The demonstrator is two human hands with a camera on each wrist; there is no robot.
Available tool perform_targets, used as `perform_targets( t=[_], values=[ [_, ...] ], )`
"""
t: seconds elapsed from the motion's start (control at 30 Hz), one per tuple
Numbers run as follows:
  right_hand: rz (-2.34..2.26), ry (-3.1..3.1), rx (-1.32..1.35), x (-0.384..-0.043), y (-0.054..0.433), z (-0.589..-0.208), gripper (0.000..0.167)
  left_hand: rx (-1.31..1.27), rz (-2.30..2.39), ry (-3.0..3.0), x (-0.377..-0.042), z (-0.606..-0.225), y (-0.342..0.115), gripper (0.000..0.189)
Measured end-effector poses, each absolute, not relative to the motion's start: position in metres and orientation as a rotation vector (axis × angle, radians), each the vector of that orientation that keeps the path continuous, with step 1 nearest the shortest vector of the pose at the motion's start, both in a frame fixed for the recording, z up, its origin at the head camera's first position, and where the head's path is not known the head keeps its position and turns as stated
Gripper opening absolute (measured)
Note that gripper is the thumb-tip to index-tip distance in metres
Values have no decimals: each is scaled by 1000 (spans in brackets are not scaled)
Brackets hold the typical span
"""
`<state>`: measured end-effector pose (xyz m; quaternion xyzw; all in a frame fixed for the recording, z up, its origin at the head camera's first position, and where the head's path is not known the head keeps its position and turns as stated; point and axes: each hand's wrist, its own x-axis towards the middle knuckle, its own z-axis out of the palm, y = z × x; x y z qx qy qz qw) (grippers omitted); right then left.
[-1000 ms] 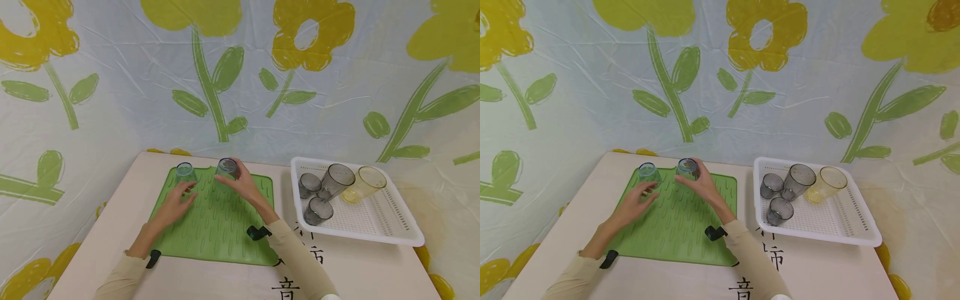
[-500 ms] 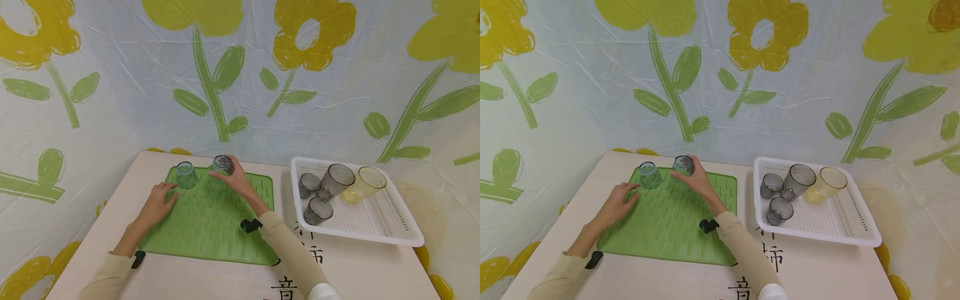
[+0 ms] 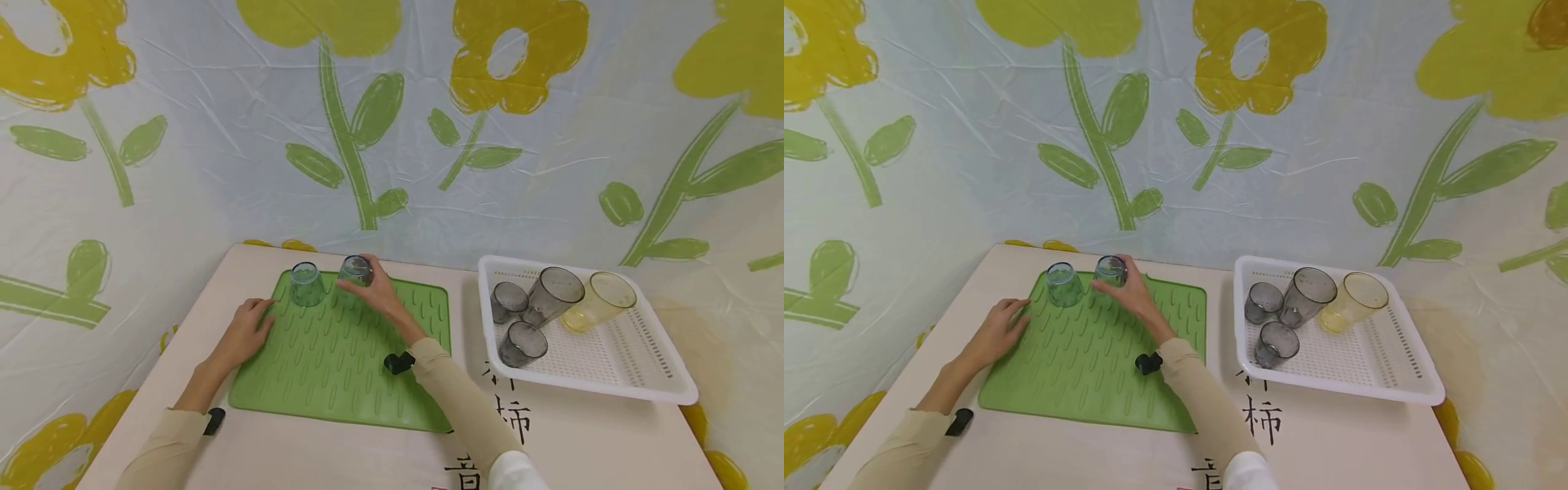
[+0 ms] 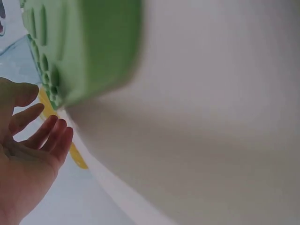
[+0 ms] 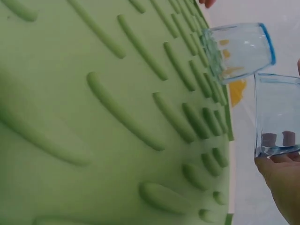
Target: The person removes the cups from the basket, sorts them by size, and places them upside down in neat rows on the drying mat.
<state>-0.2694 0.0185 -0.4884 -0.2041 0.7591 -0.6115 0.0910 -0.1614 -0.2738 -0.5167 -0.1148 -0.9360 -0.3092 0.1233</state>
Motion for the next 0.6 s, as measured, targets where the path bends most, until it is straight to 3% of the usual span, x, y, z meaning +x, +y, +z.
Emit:
perform_targets(
  t=[0.6],
  values=[
    [-1679, 2339, -629, -276, 11, -515, 68, -422, -931, -2796, -167, -528, -290, 40]
  ],
)
